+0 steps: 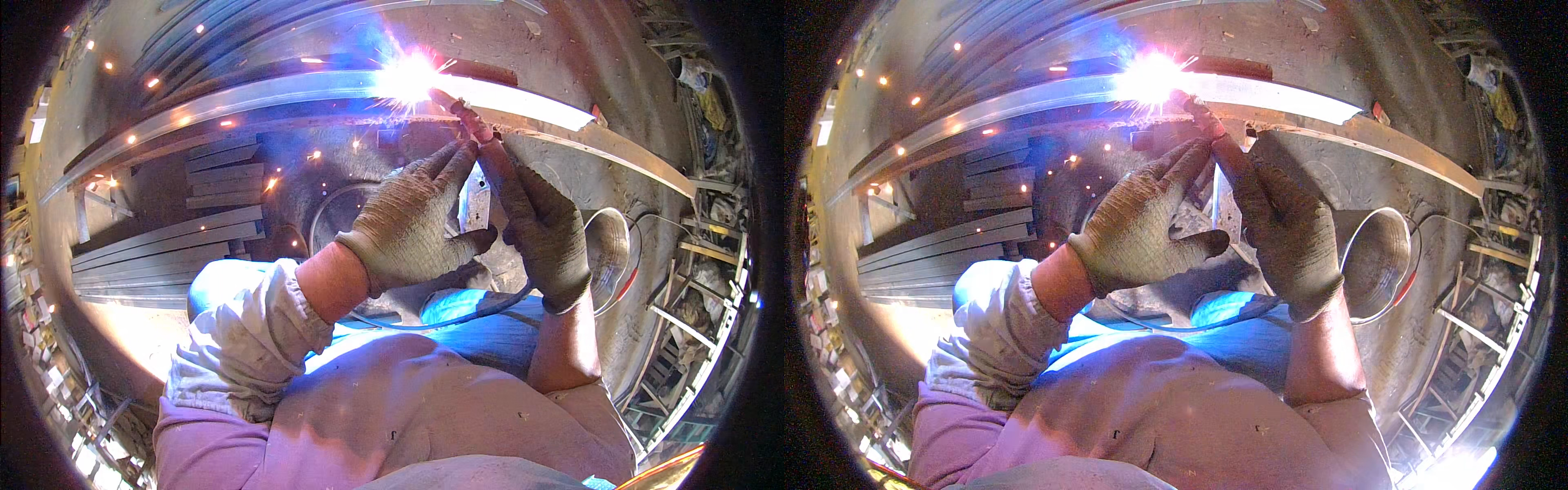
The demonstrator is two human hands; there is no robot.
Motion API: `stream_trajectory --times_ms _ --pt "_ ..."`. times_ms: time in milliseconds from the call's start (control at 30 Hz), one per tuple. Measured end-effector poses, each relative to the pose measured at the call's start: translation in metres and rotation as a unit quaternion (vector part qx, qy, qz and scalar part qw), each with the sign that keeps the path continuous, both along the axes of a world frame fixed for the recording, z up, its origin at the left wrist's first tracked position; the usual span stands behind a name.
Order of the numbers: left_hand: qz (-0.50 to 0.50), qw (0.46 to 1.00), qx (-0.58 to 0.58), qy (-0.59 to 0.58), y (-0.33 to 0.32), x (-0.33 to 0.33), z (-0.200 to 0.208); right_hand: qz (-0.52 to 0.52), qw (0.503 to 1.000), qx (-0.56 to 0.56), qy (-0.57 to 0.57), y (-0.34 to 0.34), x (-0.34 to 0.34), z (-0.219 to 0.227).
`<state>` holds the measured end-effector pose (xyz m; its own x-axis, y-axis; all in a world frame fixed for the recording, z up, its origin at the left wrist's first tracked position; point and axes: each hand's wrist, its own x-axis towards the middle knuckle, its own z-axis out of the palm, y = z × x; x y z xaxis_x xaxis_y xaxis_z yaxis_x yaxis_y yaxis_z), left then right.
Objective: The person welds curved metal bars to a frame using a welding torch, producing bright sparks. They repeatedly position bars, weld along seams, and adjust pieces while seated on the floor in a workshop.
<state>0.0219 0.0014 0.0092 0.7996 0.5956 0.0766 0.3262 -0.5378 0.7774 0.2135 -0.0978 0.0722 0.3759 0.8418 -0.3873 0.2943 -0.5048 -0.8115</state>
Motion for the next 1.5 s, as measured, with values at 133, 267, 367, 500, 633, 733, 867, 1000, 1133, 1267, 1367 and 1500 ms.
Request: stream_trajectory --times_ms 133,267,367,500,633,733,867,1000,1133,1267,1367,1500 --pt "-0.001 1.000 -0.013 0.004 0.000 0.000 0.002 0.005 1.000 0.005 -0.029 -0.001 0.001 -0.003" --pt "0.002 1.000 -0.010 -0.003 -0.002 -0.002 0.000 0.021 0.999 0.034 0.001 -0.003 0.002 -0.004" --pt "0.002 0.999 0.020 -0.027 0.000 -0.001 -0.005 0.017 0.998 0.054 -0.010 -0.001 0.001 -0.006" --pt "-0.004 1.000 0.031 0.003 -0.002 -0.001 -0.004 0.033 0.996 0.075 -0.033 0.003 0.000 -0.005" --pt "-0.020 0.999 -0.033 0.016 -0.002 -0.003 -0.001 0.002 1.000 0.005 0.009 -0.001 0.000 0.006" --pt "-0.003 1.000 0.013 -0.016 -0.002 -0.002 -0.001 0.025 0.999 0.043 -0.014 0.000 0.000 0.003" --pt "0.000 1.000 0.007 -0.015 -0.004 -0.001 -0.005 0.043 0.995 0.073 -0.060 0.001 0.003 -0.006" --pt "0.009 0.999 0.027 -0.032 -0.006 -0.001 -0.006 0.041 0.995 0.077 -0.057 -0.001 0.006 -0.010" --pt "0.011 0.999 -0.006 -0.033 -0.004 0.000 -0.003 0.009 1.000 0.000 0.000 -0.005 0.006 -0.007" --pt "0.002 1.000 0.000 -0.013 -0.003 -0.001 0.001 0.002 1.000 0.023 0.007 -0.005 0.003 -0.006" --pt "0.003 1.000 0.006 -0.023 -0.005 -0.002 0.001 -0.006 1.000 0.008 0.029 -0.005 0.002 -0.003" --pt "-0.007 1.000 0.004 -0.024 -0.004 -0.002 -0.001 -0.012 0.999 0.002 0.044 -0.005 0.001 0.001"
